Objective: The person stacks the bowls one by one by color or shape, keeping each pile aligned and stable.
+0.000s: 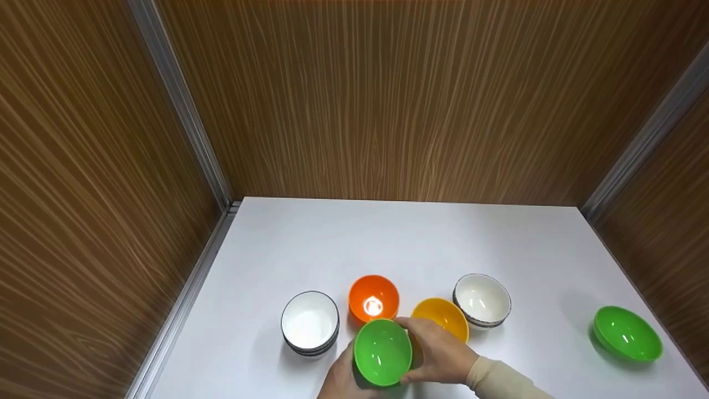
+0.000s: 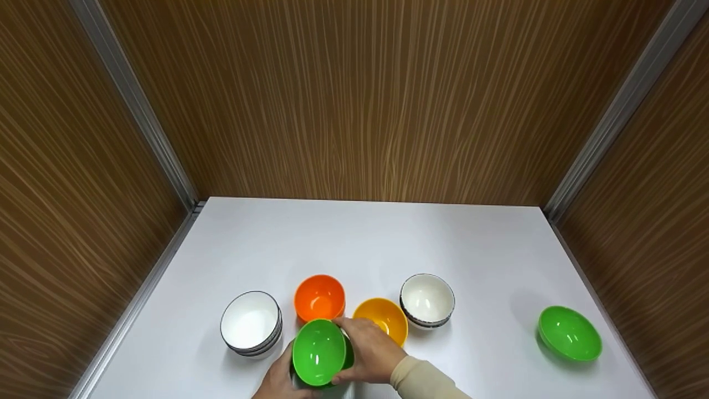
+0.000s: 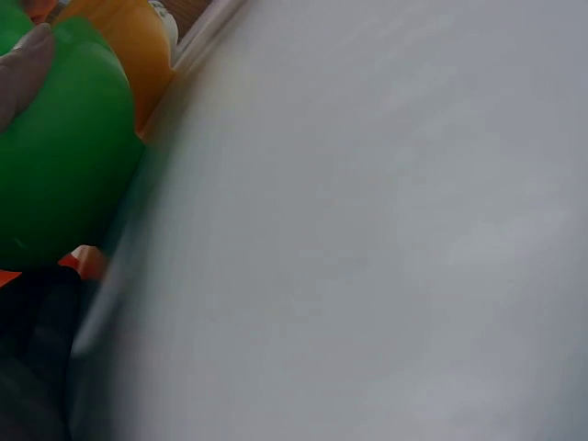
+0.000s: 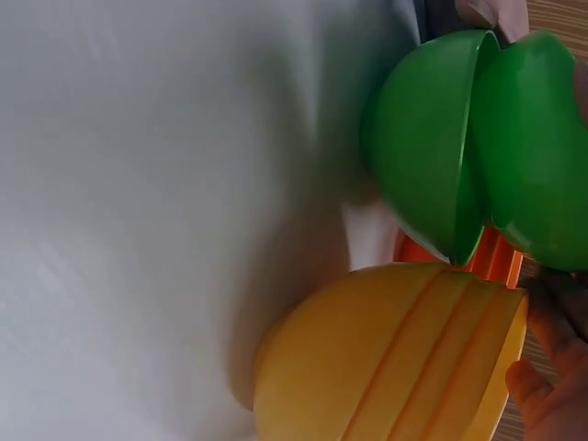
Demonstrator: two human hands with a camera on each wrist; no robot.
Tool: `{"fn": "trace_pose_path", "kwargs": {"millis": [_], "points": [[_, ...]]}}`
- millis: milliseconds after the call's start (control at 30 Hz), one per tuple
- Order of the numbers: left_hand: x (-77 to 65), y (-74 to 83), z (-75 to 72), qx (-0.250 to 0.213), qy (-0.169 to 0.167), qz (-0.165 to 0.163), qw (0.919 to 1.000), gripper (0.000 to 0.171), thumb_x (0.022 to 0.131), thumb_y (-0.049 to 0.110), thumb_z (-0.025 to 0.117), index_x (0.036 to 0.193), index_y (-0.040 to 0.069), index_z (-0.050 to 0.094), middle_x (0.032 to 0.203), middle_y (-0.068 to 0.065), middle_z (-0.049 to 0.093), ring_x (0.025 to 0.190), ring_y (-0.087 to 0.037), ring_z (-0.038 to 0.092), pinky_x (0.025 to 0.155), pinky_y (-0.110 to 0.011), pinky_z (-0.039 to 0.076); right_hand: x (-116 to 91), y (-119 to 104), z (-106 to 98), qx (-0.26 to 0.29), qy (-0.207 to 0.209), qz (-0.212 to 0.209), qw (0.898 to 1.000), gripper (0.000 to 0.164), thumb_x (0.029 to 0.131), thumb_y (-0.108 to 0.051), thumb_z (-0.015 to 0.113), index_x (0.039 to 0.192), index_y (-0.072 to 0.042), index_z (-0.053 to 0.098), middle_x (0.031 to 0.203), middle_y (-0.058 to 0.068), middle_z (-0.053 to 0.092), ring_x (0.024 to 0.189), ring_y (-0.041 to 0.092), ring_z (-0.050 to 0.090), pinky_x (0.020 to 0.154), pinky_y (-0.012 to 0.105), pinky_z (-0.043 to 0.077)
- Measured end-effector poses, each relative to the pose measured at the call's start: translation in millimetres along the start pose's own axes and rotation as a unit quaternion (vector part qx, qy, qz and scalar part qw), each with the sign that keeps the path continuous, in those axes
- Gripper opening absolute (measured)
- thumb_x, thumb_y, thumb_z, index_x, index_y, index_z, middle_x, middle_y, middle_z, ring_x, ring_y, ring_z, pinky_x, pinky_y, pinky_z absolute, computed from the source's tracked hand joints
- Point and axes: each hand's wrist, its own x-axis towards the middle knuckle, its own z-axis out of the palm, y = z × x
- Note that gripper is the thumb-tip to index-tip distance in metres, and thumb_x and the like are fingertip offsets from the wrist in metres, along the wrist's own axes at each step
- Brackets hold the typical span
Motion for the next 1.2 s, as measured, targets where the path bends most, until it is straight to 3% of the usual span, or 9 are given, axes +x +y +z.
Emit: {"fn": "trace_pose_path", "kwargs": {"millis": [367,700,933,1200], "points": [[1.0,-0.9,-1.2,0.016,0.003,0.007,0.9999,0.113,0.048,0.057,0.081,0.140,0.042,0.018,0.134,0.021,0.036,0.122,-0.006,0.037,0.103,-0.047,0.027,2,5,3,-0.074,-0.002,-0.053,0.996,0.105,0.051,-0.063,0.076,0.136,-0.013,0.039,0.131,-0.005,0.048,0.123,0.025,0.038,0.098,0.063,0.025],[2.3,-4.2,-3.7,-0.002,0.001,0.035,0.9994,0.117,0.049,0.051,0.084,0.144,0.034,0.018,0.136,0.017,0.038,0.122,-0.006,0.038,0.103,-0.039,0.030,1,8,8,-0.130,0.000,-0.075,0.989,0.107,0.053,-0.066,0.074,0.134,-0.005,0.041,0.127,0.003,0.050,0.124,0.028,0.038,0.098,0.061,0.026],[1.8,-4.5,-3.4,-0.008,0.003,0.030,0.9995,0.117,0.050,0.050,0.083,0.145,0.032,0.018,0.137,0.018,0.036,0.122,-0.006,0.037,0.103,-0.039,0.030,3,5,12,-0.149,-0.001,-0.066,0.987,0.115,0.050,-0.071,0.072,0.135,-0.001,0.039,0.130,0.008,0.048,0.125,0.028,0.036,0.099,0.058,0.026],[2.7,-5.8,-3.2,-0.006,0.002,0.028,0.9996,0.117,0.050,0.048,0.084,0.145,0.033,0.017,0.137,0.017,0.036,0.121,-0.007,0.039,0.101,-0.040,0.032,8,5,13,-0.166,-0.007,-0.084,0.983,0.106,0.051,-0.067,0.074,0.131,-0.005,0.046,0.128,0.007,0.050,0.122,0.026,0.039,0.098,0.060,0.026]]}}
